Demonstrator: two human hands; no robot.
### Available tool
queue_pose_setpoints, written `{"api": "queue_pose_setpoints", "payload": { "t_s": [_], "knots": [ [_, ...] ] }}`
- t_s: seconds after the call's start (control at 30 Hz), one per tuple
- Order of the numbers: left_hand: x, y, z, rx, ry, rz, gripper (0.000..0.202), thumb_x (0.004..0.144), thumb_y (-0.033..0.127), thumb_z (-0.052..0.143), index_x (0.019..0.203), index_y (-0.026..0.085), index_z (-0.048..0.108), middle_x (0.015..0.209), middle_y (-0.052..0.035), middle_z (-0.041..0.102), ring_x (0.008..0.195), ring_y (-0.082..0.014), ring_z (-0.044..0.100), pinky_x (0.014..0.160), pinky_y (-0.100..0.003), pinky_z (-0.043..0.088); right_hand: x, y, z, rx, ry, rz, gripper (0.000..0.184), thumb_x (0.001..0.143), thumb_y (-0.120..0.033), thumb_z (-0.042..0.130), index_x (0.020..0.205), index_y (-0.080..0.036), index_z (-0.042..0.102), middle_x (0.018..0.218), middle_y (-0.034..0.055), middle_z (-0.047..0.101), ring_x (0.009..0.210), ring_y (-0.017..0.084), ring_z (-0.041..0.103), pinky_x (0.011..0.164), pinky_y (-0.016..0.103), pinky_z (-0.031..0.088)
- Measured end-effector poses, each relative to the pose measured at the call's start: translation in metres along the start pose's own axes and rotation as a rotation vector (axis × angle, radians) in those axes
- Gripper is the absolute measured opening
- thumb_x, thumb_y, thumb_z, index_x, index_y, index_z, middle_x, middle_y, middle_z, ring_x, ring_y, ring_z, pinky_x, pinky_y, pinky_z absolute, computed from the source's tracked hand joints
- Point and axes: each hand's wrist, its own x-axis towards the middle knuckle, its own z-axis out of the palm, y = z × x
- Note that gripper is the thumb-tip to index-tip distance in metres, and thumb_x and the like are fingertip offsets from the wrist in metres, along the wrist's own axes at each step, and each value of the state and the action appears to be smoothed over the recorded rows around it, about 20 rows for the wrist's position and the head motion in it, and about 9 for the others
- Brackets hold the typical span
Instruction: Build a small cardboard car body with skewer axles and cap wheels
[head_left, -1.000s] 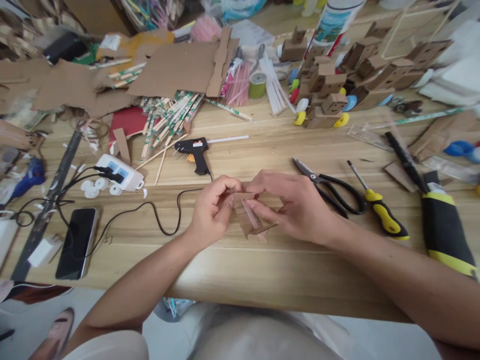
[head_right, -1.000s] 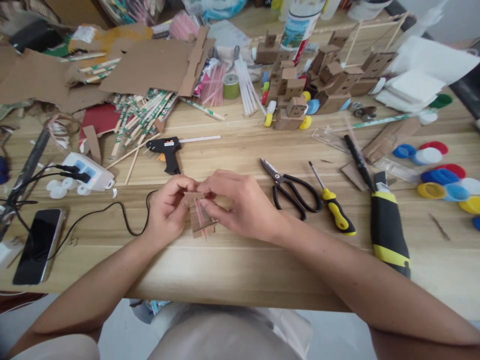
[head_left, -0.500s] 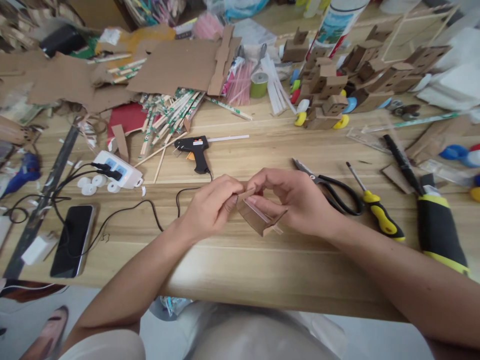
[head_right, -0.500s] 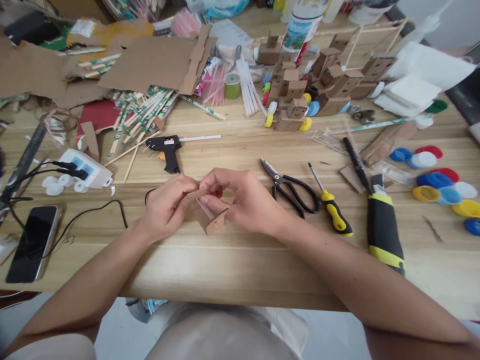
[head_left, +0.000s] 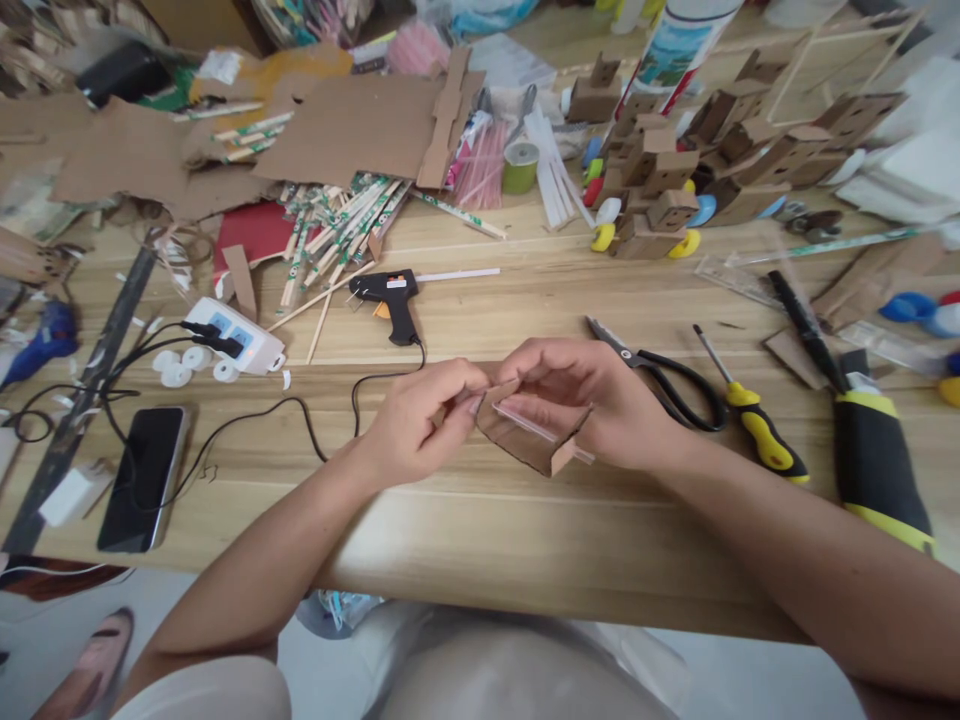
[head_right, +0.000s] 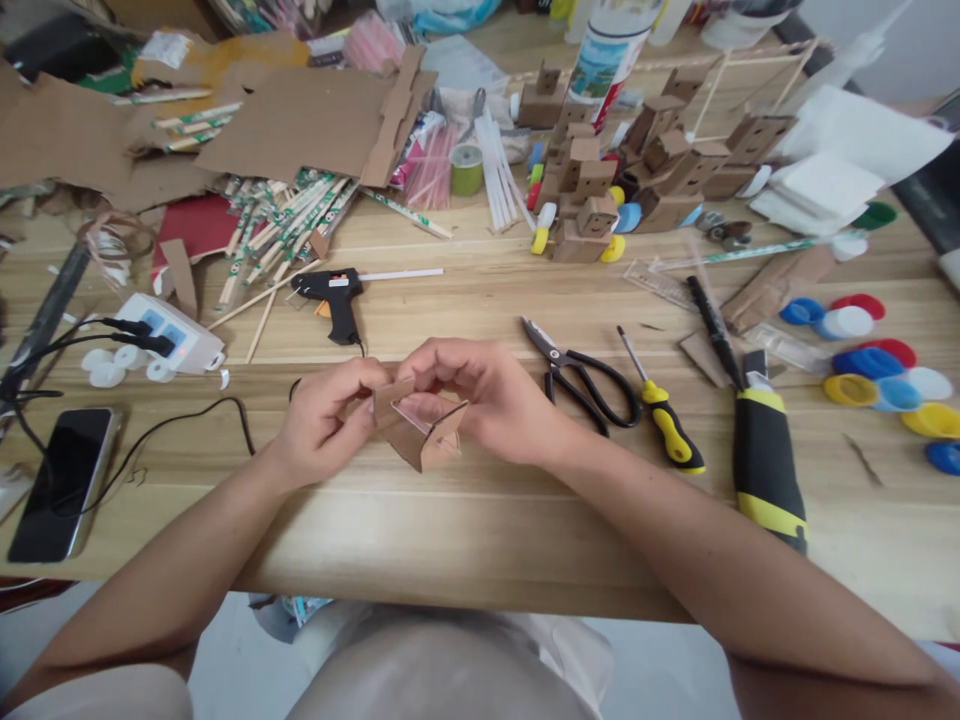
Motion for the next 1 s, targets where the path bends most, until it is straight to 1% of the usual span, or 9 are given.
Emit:
{"api": "queue_pose_setpoints", "payload": {
  "t_s": [0.13,0.23,0.33,0.47,0.53,0.6,0.7,0.8,1.0],
  "knots": [
    [-0.001,-0.001,0.002,-0.019,0.021,-0.031,0.018,0.083,0.005,0.048,0.078,0.022,0.048,0.061,0.0071,0.048,0.052,-0.0074,0.043,0.050,-0.017,0.035,0.001,-0.002,0.000,0.009,-0.017,0.092,0.042,0.074,-0.052,0.087,0.082,-0.018,0.063,0.072,-0.0012,0.065,0.066,0.011,0.058,0.065,0.026,0.046],
    [-0.002,-0.002,0.004,-0.016,0.019,-0.066,0.016,0.083,0.007,0.047,0.075,0.021,0.049,0.060,0.0070,0.048,0.050,-0.0070,0.042,0.048,-0.017,0.034,0.003,0.000,0.000,0.065,-0.009,0.156,0.051,0.065,-0.058,0.091,0.079,-0.017,0.062,0.072,-0.0012,0.066,0.063,0.010,0.058,0.061,0.024,0.044],
    [-0.004,-0.004,0.006,-0.054,0.056,-0.101,0.015,0.087,0.010,0.050,0.076,0.020,0.052,0.062,0.0059,0.051,0.051,-0.0071,0.046,0.048,-0.017,0.036,0.004,0.001,-0.001,0.105,0.013,0.186,0.054,0.061,-0.060,0.092,0.079,-0.017,0.063,0.070,-0.0011,0.067,0.062,0.010,0.059,0.060,0.024,0.044],
    [-0.007,-0.007,0.011,-0.230,0.103,-0.155,0.008,0.096,0.021,0.057,0.088,0.019,0.058,0.068,0.0042,0.056,0.054,-0.0073,0.053,0.050,-0.017,0.043,0.006,0.002,-0.005,0.148,0.032,0.196,0.054,0.057,-0.055,0.095,0.077,-0.017,0.063,0.071,-0.0005,0.070,0.063,0.011,0.062,0.062,0.024,0.046],
    [-0.008,-0.010,0.014,-0.311,0.127,-0.162,0.012,0.099,0.028,0.058,0.091,0.019,0.060,0.071,0.0035,0.058,0.053,-0.0069,0.053,0.049,-0.016,0.045,0.007,0.003,-0.006,0.156,0.051,0.187,0.055,0.055,-0.054,0.096,0.077,-0.017,0.063,0.071,-0.0005,0.070,0.064,0.011,0.062,0.063,0.024,0.046],
    [-0.009,-0.013,0.017,-0.352,0.154,-0.165,0.019,0.100,0.035,0.060,0.089,0.019,0.062,0.073,0.0021,0.059,0.054,-0.0071,0.054,0.047,-0.016,0.045,0.007,0.005,-0.006,0.144,0.061,0.171,0.055,0.054,-0.053,0.097,0.076,-0.017,0.062,0.071,-0.0007,0.070,0.064,0.011,0.062,0.064,0.024,0.047],
    [-0.008,-0.014,0.019,-0.363,0.179,-0.198,0.028,0.097,0.044,0.062,0.084,0.019,0.064,0.076,-0.0005,0.061,0.057,-0.0087,0.055,0.046,-0.017,0.046,0.008,0.006,-0.006,0.142,0.046,0.182,0.056,0.055,-0.053,0.096,0.077,-0.017,0.061,0.071,-0.0016,0.068,0.061,0.010,0.060,0.062,0.024,0.044],
    [-0.007,-0.012,0.017,-0.359,0.171,-0.223,0.033,0.096,0.049,0.063,0.081,0.019,0.063,0.075,-0.0011,0.061,0.058,-0.0101,0.054,0.047,-0.019,0.046,0.007,0.005,-0.004,0.153,0.034,0.169,0.053,0.057,-0.050,0.096,0.079,-0.017,0.060,0.070,-0.0028,0.067,0.059,0.009,0.057,0.059,0.023,0.042],
    [-0.002,-0.003,0.008,-0.219,0.103,-0.228,0.041,0.098,0.055,0.057,0.077,0.019,0.060,0.068,-0.0005,0.060,0.060,-0.0120,0.053,0.054,-0.024,0.043,0.004,0.003,-0.003,0.191,-0.039,0.084,0.036,0.070,-0.039,0.090,0.081,-0.018,0.063,0.072,-0.0034,0.066,0.063,0.009,0.057,0.061,0.023,0.044]
  ]
}}
